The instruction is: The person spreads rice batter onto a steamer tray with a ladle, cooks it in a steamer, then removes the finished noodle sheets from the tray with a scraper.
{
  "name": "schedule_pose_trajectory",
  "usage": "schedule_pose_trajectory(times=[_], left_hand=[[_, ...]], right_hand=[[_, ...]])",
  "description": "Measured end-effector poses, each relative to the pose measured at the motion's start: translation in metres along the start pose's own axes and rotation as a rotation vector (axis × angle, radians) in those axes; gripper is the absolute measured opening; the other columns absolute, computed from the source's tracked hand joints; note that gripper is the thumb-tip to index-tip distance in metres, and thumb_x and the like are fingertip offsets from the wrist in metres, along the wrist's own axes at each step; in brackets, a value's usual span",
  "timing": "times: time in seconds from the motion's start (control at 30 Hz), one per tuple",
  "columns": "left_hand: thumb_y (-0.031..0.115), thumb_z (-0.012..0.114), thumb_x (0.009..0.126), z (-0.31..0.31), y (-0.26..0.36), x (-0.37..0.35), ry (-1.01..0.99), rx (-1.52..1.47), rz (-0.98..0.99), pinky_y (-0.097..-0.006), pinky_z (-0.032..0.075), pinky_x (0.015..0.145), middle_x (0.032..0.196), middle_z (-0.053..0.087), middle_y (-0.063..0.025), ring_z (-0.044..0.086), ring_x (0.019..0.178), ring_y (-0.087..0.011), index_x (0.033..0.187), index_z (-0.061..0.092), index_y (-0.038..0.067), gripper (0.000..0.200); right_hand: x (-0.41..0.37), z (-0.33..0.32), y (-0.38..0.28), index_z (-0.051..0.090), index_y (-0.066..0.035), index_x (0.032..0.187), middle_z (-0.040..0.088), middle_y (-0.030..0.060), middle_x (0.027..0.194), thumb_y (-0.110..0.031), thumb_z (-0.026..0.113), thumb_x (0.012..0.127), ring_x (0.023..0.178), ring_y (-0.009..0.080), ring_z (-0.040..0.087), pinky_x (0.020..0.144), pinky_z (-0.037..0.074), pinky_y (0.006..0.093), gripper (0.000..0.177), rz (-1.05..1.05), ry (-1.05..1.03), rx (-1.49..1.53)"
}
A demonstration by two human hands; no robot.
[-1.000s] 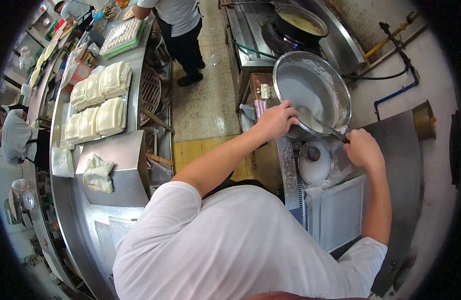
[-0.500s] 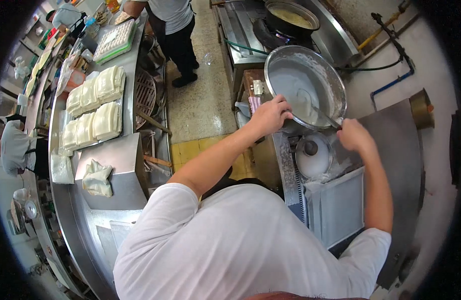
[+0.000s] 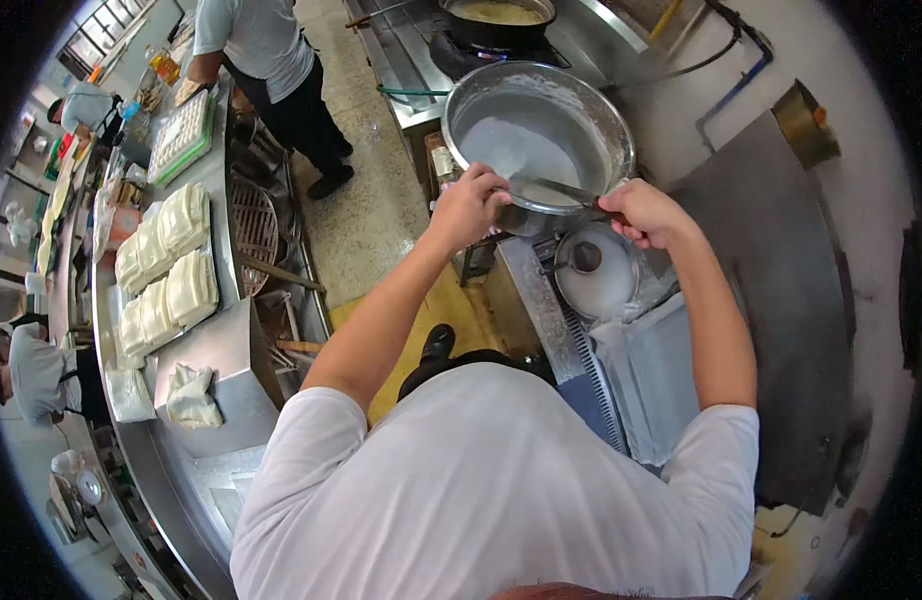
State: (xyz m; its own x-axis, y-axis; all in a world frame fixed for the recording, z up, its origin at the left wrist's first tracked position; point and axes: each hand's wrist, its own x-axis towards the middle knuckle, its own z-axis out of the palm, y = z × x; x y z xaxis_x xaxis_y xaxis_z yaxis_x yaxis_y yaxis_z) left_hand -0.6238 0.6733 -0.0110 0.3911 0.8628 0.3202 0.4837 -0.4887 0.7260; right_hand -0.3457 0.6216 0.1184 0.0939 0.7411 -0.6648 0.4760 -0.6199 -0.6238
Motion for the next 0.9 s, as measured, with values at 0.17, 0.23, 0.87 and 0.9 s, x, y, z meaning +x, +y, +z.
schedule_pose_trajectory(times=[0.17,0.23,0.87,0.9], left_hand=[[0.02,0.067,0.093,0.002,0.0,0.001,-0.019,0.028,-0.007,-0.0386,0.055,0.083,0.119,0.062,-0.0129,0.069,0.095,-0.03,0.109,0.071,0.007,0.021],[0.02,0.068,0.093,0.002,-0.004,0.005,-0.039,0.057,0.004,-0.038,0.055,0.083,0.12,0.062,-0.0115,0.069,0.095,-0.0285,0.109,0.072,0.006,0.021],[0.008,0.081,0.064,0.109,0.151,0.045,-0.212,0.038,0.69,-0.0493,0.042,0.108,0.141,0.056,-0.0156,0.048,0.132,-0.0393,0.097,0.074,0.011,0.033],[0.007,0.081,0.062,0.115,0.15,0.055,-0.276,-0.064,0.79,-0.0494,0.042,0.107,0.142,0.056,-0.0153,0.049,0.132,-0.0388,0.09,0.074,0.009,0.029]], right_hand=[[-0.011,0.01,0.027,0.061,-0.004,0.082,0.053,0.0014,0.062,-0.023,0.057,0.1,0.04,0.0075,0.038,0.035,0.027,0.0292,0.026,-0.133,0.05,0.127],[-0.013,0.01,0.043,0.06,-0.003,0.081,0.054,0.0019,0.063,-0.021,0.056,0.1,0.039,0.0081,0.039,0.035,0.029,0.029,0.026,-0.209,0.07,0.228],[-0.13,0.037,0.122,0.037,0.007,0.15,0.069,0.0159,0.096,-0.018,0.058,0.098,0.057,0.0114,0.06,0.049,0.051,0.0271,0.061,-0.518,0.163,0.654],[-0.134,0.035,0.123,0.036,0.007,0.15,0.069,0.0197,0.104,-0.022,0.059,0.1,0.058,0.0123,0.061,0.049,0.052,0.0268,0.062,-0.565,0.182,0.753]])
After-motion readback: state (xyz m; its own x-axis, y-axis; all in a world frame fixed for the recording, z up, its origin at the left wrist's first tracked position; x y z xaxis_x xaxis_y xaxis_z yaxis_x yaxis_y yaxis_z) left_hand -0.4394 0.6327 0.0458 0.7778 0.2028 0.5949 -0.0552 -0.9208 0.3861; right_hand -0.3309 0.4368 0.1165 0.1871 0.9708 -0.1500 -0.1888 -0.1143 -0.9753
